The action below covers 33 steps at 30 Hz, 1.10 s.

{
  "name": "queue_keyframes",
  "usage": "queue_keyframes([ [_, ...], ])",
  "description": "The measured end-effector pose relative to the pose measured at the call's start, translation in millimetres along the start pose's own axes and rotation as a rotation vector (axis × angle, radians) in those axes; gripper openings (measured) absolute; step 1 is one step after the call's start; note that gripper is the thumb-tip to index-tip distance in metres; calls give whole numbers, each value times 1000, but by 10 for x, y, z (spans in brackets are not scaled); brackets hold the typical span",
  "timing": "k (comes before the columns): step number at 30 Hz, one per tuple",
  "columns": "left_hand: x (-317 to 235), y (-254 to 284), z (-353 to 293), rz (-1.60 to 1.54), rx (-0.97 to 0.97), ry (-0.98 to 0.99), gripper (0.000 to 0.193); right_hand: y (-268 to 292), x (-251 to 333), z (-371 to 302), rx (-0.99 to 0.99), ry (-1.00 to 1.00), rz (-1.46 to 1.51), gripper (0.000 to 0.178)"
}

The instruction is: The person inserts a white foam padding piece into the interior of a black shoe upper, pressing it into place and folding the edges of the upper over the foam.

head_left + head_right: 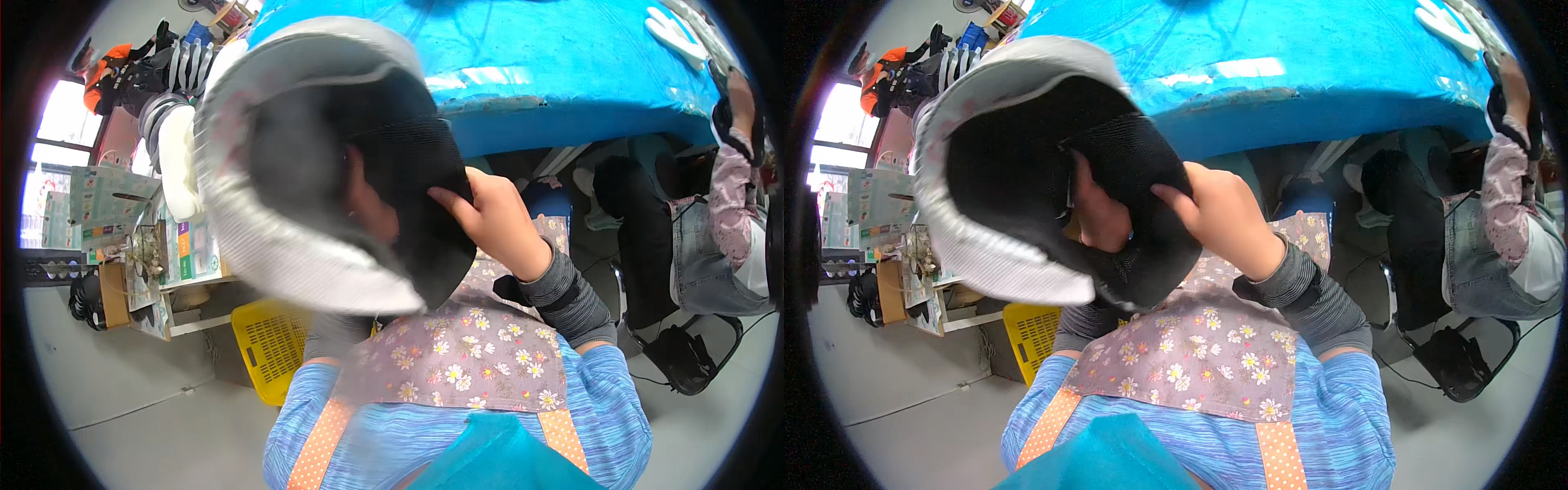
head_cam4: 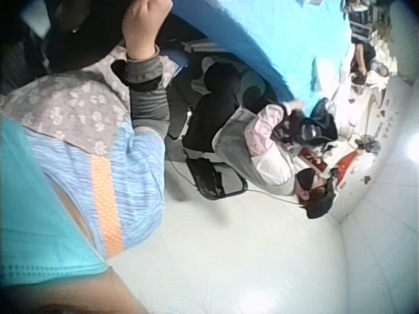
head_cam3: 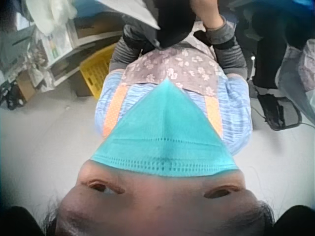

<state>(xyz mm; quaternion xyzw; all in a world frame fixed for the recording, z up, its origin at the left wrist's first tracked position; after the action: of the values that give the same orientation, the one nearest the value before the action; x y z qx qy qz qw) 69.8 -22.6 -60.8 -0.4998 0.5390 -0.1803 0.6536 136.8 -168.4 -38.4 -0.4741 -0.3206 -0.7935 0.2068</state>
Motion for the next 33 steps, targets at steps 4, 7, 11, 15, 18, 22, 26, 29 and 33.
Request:
queue_keyframes([
  [4,-98,34,-73,213,-81,-236,45,43,109,19,-104,119,-155,29],
  [7,-54,17,-46,434,98,-249,42,130,9,74,-101,-30,-89,32],
  [11,15,70,-5,884,91,-270,44,147,-126,75,-122,44,40,32],
  [15,3,63,-99,629,-107,-280,45,119,169,7,-91,189,-359,66],
  [18,87,14,-113,343,-173,-32,48,82,176,14,-113,265,-486,46],
  [22,46,40,-115,409,-220,-70,50,80,136,24,-281,371,-398,36],
  [26,-7,234,26,669,-234,-370,54,117,-140,79,-171,194,-353,37],
  [29,-229,172,-70,734,-312,-635,58,9,-84,-20,-28,147,-122,49],
  [33,-234,248,-79,604,-310,-672,59,17,-82,-43,-95,116,-201,38],
])
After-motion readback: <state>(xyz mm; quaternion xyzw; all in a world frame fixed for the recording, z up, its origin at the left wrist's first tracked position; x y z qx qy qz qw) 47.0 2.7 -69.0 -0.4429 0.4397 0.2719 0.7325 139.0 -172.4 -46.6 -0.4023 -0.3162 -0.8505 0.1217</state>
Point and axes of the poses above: each hand's wrist, its own z-axis towards the middle knuckle, its own y-axis out of the back of the hand, x = y × z, the point moved 4 cm from there along z, towards the middle knuckle, and after that the axes turned 3 degrees about y, right-handed, at the moved point
